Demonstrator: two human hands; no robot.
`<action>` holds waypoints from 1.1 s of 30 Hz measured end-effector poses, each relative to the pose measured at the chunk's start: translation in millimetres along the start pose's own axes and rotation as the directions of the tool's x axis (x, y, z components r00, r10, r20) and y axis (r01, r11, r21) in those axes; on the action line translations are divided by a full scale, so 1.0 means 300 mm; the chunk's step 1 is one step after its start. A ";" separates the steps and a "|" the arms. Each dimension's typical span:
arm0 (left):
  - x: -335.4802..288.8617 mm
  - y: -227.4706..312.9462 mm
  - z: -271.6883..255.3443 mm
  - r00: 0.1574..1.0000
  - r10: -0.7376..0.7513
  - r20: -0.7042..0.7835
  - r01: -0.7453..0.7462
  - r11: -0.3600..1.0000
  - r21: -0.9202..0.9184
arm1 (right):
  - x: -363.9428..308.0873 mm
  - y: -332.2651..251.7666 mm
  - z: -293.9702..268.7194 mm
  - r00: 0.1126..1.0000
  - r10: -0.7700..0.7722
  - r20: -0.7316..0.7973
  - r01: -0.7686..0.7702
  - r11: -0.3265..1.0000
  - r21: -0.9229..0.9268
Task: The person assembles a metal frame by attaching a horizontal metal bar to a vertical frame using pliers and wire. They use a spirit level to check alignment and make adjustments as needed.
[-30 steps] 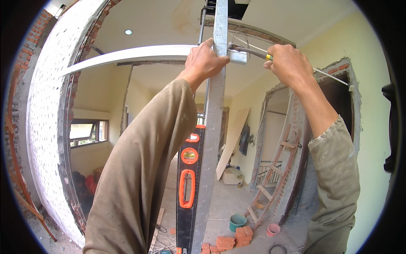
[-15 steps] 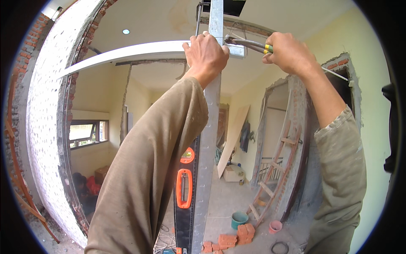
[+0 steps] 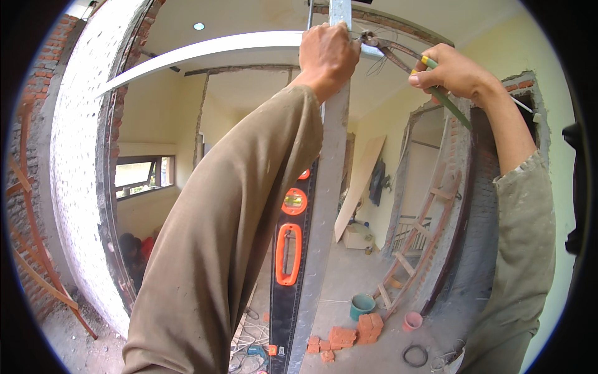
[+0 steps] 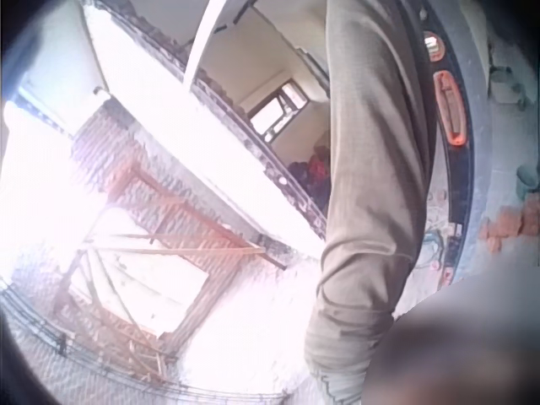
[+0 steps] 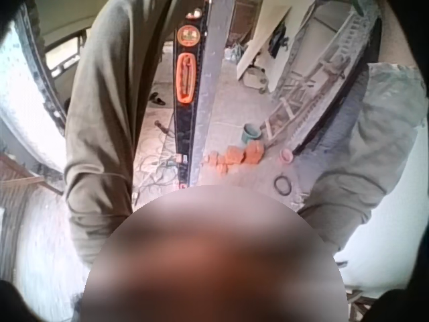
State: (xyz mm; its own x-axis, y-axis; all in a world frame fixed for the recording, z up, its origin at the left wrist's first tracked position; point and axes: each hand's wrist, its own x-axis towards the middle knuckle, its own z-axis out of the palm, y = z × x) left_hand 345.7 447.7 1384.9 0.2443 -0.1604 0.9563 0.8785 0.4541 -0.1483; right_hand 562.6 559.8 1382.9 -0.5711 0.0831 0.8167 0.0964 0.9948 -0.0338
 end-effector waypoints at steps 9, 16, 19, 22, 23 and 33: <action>0.007 -0.009 0.016 0.999 0.005 -0.042 -0.007 0.999 -0.045 | -0.029 -0.010 0.018 0.990 0.084 0.113 -0.103 0.980 0.171; 0.006 -0.018 0.055 0.990 0.067 -0.122 -0.073 0.996 -0.051 | -0.035 -0.007 0.036 0.980 0.092 0.179 -0.146 0.938 0.314; 0.005 -0.021 0.062 0.988 0.081 -0.132 -0.083 0.997 -0.006 | -0.049 0.000 0.060 0.971 0.087 0.222 -0.177 0.886 0.428; 0.001 -0.012 0.067 0.998 0.022 -0.059 -0.025 0.999 -0.039 | -0.066 0.015 0.104 0.957 0.079 0.278 -0.226 0.804 0.550; 0.000 -0.010 0.066 1.000 -0.013 -0.018 0.012 0.998 -0.066 | -0.070 0.021 0.122 0.957 0.054 0.285 -0.219 0.780 0.587; -0.006 0.000 0.084 0.999 -0.027 -0.040 0.025 0.998 -0.064 | -0.119 0.049 0.170 0.916 -0.145 0.375 -0.266 0.482 0.835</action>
State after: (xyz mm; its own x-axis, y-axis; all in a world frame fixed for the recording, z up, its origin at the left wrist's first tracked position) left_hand 335.0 470.2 1389.5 0.2366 -0.2078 0.9491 0.9087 0.3930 -0.1404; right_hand 542.9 574.5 1323.9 -0.8427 -0.0456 0.5364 -0.4823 0.5068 -0.7145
